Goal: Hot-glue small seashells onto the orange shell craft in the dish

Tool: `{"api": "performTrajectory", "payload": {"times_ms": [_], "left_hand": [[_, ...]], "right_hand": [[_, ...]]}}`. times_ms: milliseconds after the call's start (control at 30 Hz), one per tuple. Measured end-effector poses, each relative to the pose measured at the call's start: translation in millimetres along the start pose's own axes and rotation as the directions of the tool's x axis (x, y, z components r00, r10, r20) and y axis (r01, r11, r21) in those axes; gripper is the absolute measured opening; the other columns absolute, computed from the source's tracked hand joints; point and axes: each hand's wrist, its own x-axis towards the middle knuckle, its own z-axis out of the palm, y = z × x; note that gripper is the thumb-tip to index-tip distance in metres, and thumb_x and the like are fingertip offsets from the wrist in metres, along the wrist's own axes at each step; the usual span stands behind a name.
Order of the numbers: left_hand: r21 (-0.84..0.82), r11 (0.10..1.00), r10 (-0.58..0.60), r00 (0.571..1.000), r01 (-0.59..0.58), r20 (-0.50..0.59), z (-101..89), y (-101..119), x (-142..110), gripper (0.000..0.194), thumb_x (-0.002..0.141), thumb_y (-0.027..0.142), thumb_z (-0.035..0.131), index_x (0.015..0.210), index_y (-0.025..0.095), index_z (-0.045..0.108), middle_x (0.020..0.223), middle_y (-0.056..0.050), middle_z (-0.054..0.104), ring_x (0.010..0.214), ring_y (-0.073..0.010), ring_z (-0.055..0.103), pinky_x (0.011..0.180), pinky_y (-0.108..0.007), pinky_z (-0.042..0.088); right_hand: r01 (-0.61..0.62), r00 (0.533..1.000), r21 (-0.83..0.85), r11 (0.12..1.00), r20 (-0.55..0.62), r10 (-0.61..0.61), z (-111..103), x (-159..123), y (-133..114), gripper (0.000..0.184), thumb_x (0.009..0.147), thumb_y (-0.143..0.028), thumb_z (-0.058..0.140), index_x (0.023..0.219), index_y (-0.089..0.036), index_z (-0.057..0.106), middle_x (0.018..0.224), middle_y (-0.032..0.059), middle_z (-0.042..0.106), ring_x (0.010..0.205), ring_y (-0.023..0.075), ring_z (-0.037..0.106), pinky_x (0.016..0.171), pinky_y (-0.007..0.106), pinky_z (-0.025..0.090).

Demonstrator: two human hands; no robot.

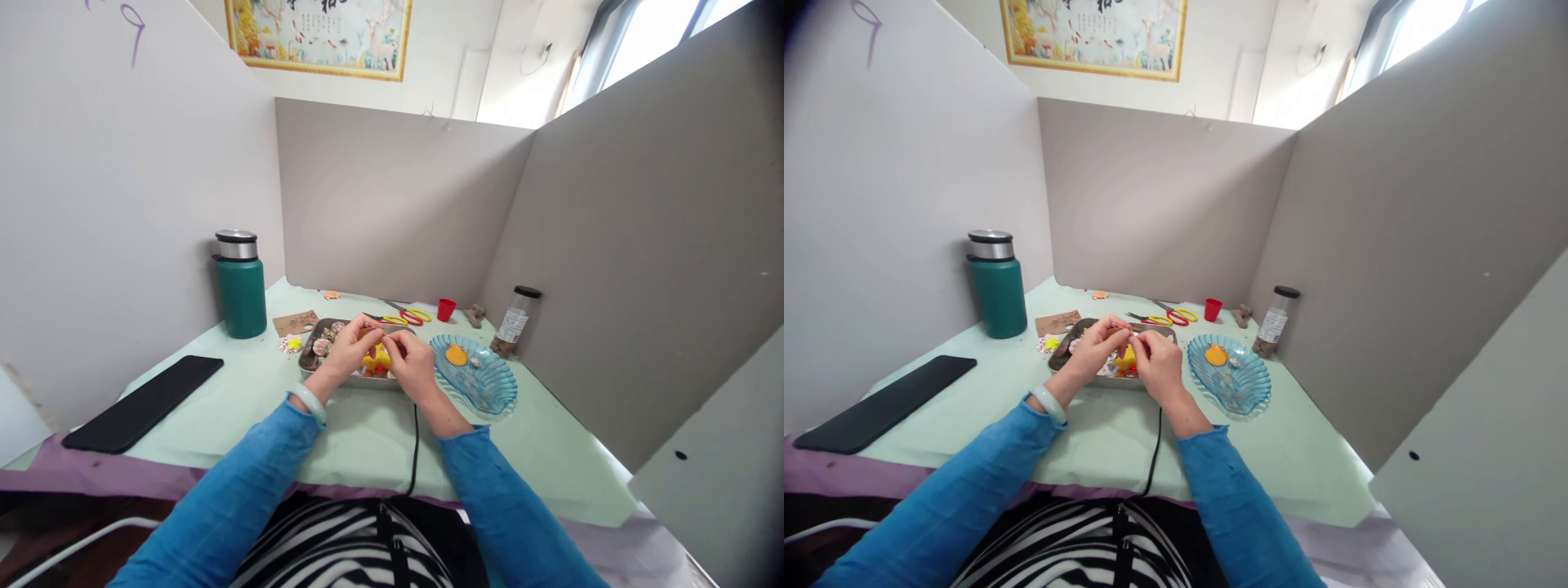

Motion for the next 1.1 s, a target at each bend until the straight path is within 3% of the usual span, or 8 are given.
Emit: {"api": "performTrajectory", "payload": {"times_ms": [333, 533, 767, 1100], "left_hand": [[0.142, 0.979, 0.147, 0.989, -0.145, -0.003, -2.6, -1.8, -2.2, 0.018, 0.084, 0.036, 0.062, 0.089, 0.019, 0.059, 0.085, -0.002, 0.062, 0.067, -0.0120, 0.053, 0.062, -0.024, 0.041], [0.153, 0.976, 0.158, 0.987, -0.155, -0.009, -2.0, -3.6, -2.0, 0.018, 0.084, 0.036, 0.062, 0.088, 0.018, 0.060, 0.088, -0.004, 0.063, 0.072, -0.0134, 0.054, 0.065, -0.024, 0.042], [0.031, 0.995, 0.096, 0.995, -0.096, 0.009, 0.4, -3.1, -1.3, 0.020, 0.084, 0.036, 0.062, 0.087, 0.017, 0.057, 0.075, 0.001, 0.056, 0.058, -0.0093, 0.049, 0.055, -0.022, 0.040], [-0.200, 0.971, -0.142, 0.989, 0.132, -0.036, 2.4, -5.1, 2.6, 0.034, 0.074, 0.044, 0.073, 0.083, 0.017, 0.055, 0.071, 0.003, 0.054, 0.056, -0.0070, 0.049, 0.049, -0.020, 0.038]], "right_hand": [[-0.008, 1.000, 0.038, 0.999, -0.005, 0.009, -2.9, 0.4, -3.5, 0.030, 0.093, -0.039, 0.050, 0.069, -0.021, 0.057, 0.064, -0.0009, 0.056, 0.059, 0.0135, 0.049, 0.061, 0.026, 0.037], [0.006, 1.000, 0.065, 0.998, -0.020, -0.004, -3.3, 0.5, -4.4, 0.029, 0.091, -0.036, 0.053, 0.067, -0.021, 0.054, 0.060, -0.0023, 0.053, 0.055, 0.0122, 0.045, 0.058, 0.026, 0.035], [0.036, 0.998, 0.068, 0.997, -0.054, -0.032, -0.6, -0.1, -1.9, 0.030, 0.091, -0.035, 0.054, 0.066, -0.020, 0.055, 0.058, -0.0035, 0.051, 0.053, 0.0111, 0.044, 0.056, 0.025, 0.034], [0.019, 1.000, 0.025, 1.000, -0.014, -0.018, 1.7, 2.6, 6.6, 0.029, 0.090, -0.042, 0.059, 0.072, -0.020, 0.060, 0.063, -0.0028, 0.059, 0.056, 0.0112, 0.048, 0.058, 0.025, 0.035]]}}
